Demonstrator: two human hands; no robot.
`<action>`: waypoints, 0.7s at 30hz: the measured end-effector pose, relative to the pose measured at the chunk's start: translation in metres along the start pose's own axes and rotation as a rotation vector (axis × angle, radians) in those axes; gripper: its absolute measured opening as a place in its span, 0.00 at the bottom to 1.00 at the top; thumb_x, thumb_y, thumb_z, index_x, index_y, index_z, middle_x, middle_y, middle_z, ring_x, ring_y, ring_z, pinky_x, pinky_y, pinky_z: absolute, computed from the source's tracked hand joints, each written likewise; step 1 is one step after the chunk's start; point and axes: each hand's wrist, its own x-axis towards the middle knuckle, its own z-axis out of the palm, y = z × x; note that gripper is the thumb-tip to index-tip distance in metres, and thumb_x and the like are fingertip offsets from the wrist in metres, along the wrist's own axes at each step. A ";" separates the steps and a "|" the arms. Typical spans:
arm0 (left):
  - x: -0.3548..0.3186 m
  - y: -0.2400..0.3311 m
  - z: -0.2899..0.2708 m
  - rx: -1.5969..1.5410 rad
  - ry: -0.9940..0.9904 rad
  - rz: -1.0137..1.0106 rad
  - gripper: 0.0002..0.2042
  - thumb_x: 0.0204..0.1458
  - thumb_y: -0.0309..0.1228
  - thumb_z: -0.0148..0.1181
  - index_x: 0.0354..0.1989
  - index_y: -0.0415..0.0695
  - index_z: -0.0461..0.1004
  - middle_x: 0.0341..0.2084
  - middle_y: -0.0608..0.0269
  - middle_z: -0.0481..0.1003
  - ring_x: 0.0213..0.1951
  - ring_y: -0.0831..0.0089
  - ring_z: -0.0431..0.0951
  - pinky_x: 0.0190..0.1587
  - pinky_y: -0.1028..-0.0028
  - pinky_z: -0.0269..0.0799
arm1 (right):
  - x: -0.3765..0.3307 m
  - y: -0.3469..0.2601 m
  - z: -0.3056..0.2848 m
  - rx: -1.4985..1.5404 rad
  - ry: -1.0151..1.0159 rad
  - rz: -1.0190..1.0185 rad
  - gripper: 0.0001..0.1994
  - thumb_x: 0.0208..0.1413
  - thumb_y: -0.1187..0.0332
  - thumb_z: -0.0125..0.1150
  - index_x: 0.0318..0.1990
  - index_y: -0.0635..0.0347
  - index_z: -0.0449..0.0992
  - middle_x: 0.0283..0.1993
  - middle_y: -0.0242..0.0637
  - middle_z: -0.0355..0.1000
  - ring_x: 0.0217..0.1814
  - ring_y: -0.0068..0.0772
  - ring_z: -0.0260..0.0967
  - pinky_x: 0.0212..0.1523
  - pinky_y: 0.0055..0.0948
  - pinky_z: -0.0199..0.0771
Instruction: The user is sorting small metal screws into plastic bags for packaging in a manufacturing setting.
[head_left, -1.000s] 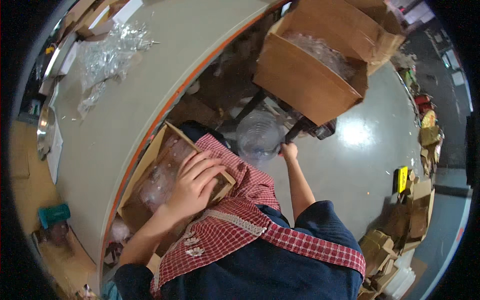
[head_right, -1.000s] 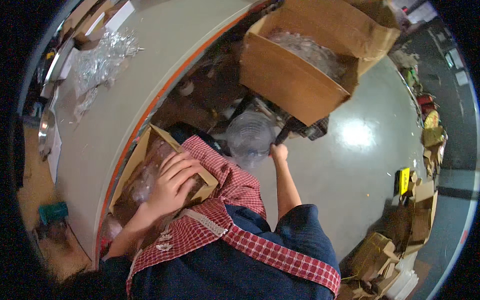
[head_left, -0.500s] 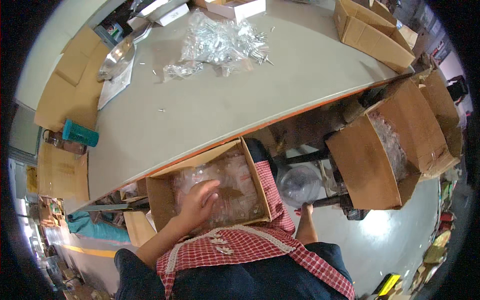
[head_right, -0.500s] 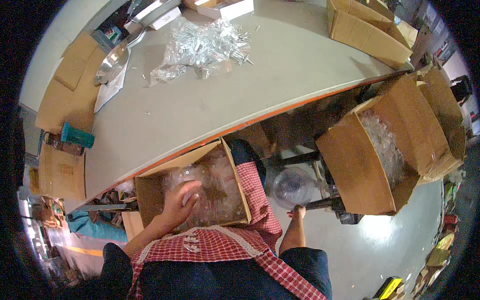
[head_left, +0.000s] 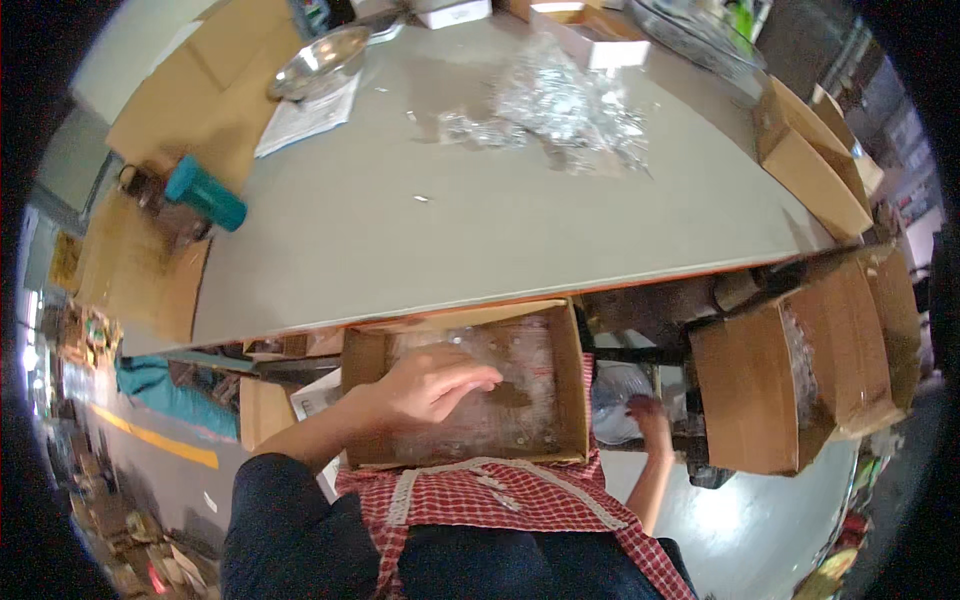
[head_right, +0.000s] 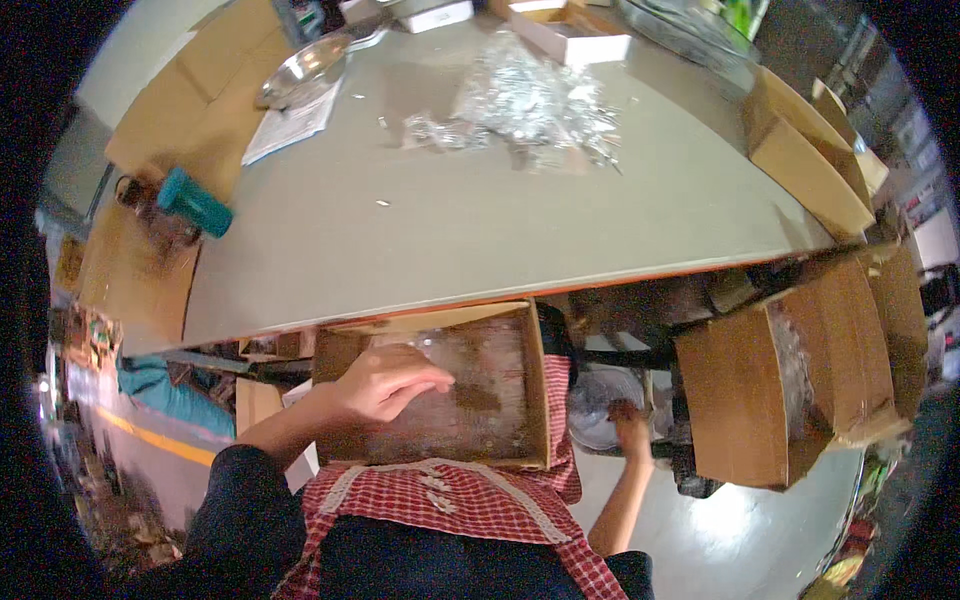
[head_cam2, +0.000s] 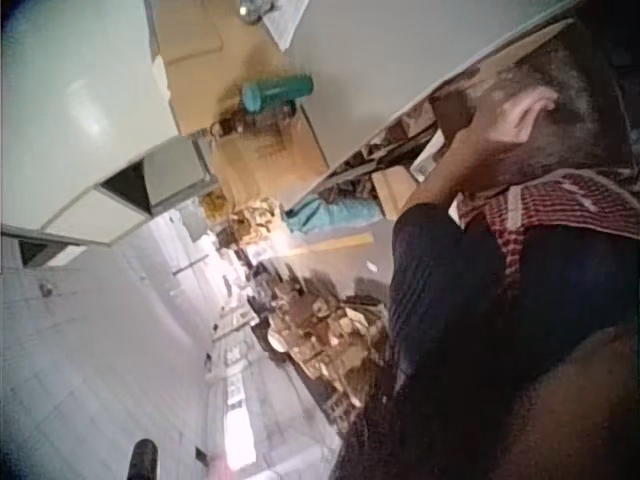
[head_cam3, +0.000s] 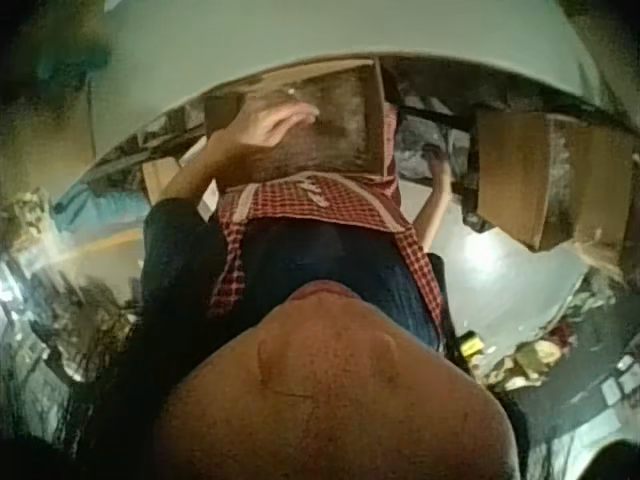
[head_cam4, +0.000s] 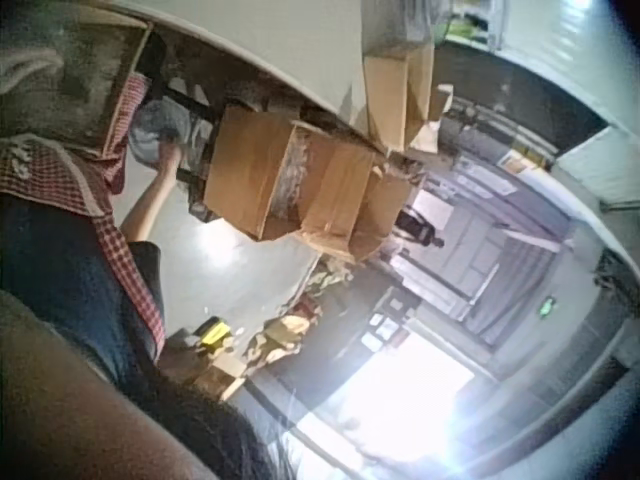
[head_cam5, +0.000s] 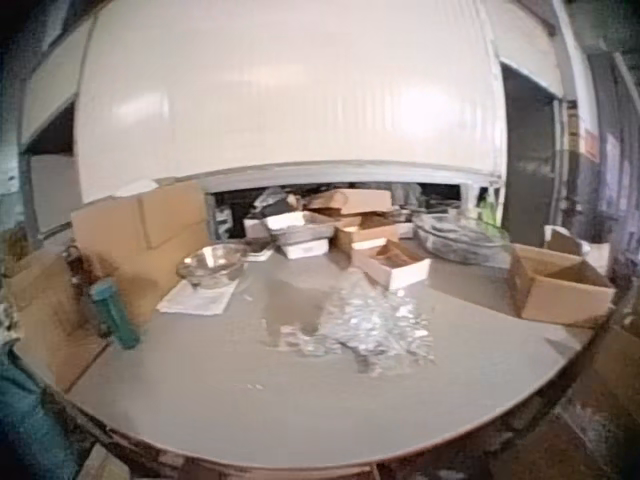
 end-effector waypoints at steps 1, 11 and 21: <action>0.001 -0.004 -0.005 -0.001 0.013 0.068 0.12 0.58 0.18 0.60 0.49 0.41 0.80 0.37 0.58 0.83 0.40 0.60 0.84 0.44 0.63 0.80 | 0.002 -0.057 -0.027 -0.247 0.062 -0.032 0.12 0.61 0.68 0.56 0.43 0.64 0.83 0.39 0.41 0.82 0.41 0.31 0.79 0.42 0.33 0.76; -0.029 -0.031 -0.090 -0.118 0.347 -0.011 0.12 0.62 0.18 0.54 0.49 0.43 0.79 0.35 0.62 0.83 0.38 0.71 0.84 0.42 0.70 0.77 | 0.033 -0.409 -0.064 0.016 0.282 -0.515 0.09 0.65 0.74 0.59 0.47 0.69 0.80 0.38 0.40 0.81 0.41 0.23 0.76 0.43 0.27 0.77; 0.043 -0.130 -0.166 0.241 0.531 -0.329 0.15 0.61 0.28 0.59 0.56 0.41 0.75 0.47 0.54 0.81 0.49 0.55 0.82 0.55 0.60 0.76 | 0.090 -0.559 0.107 -0.765 0.129 -1.337 0.11 0.54 0.66 0.66 0.40 0.62 0.74 0.36 0.44 0.74 0.34 0.47 0.77 0.34 0.41 0.81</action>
